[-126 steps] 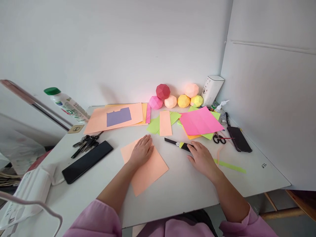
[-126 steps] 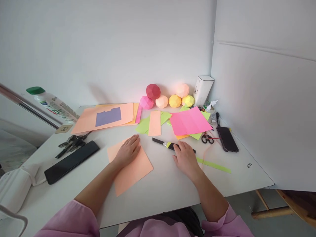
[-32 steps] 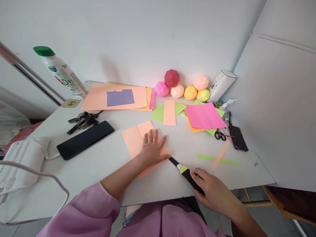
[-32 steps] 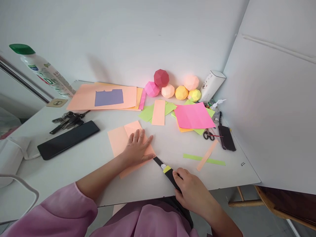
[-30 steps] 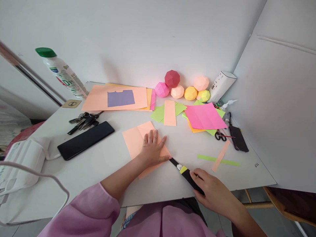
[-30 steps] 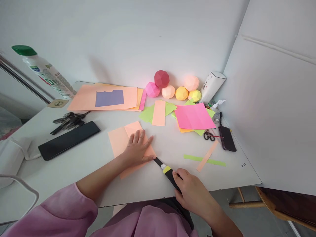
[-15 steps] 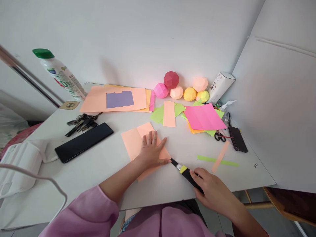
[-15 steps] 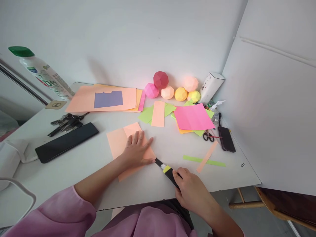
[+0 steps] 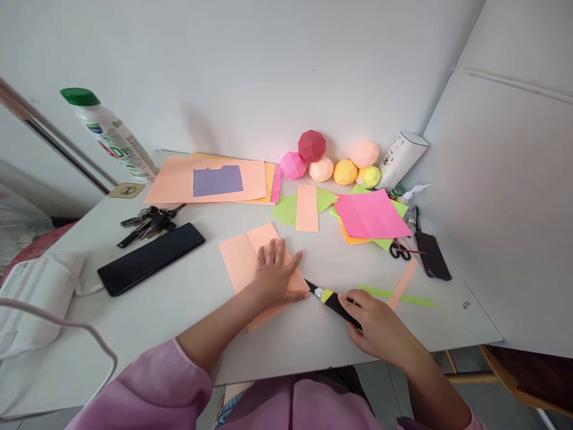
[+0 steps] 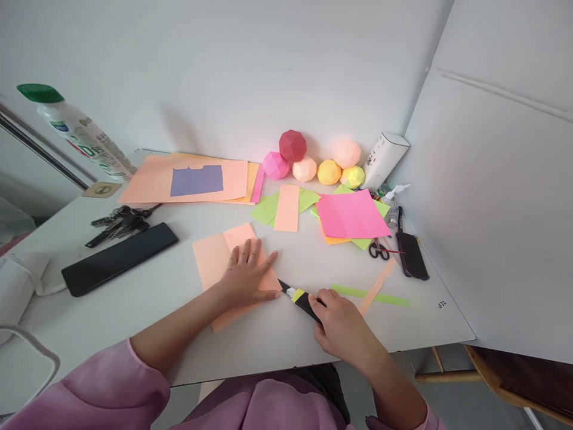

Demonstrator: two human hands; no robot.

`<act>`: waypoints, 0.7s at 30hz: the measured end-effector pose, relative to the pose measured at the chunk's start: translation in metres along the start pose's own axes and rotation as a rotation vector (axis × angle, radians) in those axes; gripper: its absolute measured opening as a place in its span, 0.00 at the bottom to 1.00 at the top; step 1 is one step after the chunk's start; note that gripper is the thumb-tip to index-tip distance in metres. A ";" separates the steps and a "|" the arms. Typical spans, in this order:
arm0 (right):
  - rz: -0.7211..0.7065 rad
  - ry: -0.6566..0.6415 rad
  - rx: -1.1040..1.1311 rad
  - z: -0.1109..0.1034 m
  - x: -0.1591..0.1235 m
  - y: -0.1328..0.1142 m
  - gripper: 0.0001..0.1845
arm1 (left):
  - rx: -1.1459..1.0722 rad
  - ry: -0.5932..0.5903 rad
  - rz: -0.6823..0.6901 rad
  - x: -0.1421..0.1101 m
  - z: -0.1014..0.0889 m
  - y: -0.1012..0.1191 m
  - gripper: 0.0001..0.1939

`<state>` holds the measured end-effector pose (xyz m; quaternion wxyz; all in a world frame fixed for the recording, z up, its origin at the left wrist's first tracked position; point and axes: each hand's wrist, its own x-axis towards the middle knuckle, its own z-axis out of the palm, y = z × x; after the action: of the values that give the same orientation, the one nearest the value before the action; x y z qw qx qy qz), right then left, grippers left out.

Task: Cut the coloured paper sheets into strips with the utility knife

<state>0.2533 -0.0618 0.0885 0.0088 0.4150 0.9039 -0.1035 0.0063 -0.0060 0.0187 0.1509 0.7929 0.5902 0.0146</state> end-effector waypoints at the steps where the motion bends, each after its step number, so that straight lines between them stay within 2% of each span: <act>1: -0.001 0.004 0.006 0.000 0.000 0.001 0.28 | 0.000 -0.003 -0.001 0.000 0.000 0.000 0.53; 11: 0.004 0.002 0.073 0.001 -0.034 -0.003 0.28 | -0.022 0.009 0.116 -0.015 0.010 0.015 0.55; 15: -0.009 -0.002 0.060 0.001 -0.028 -0.003 0.27 | -0.032 -0.039 0.105 -0.016 0.008 0.018 0.56; 21: -0.006 0.005 0.048 0.000 -0.022 0.002 0.28 | -0.019 -0.019 0.109 -0.016 0.008 0.016 0.56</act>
<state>0.2693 -0.0770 0.0906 -0.0036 0.4125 0.9024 -0.1244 0.0185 -0.0268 0.0176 0.1634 0.8225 0.5444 0.0208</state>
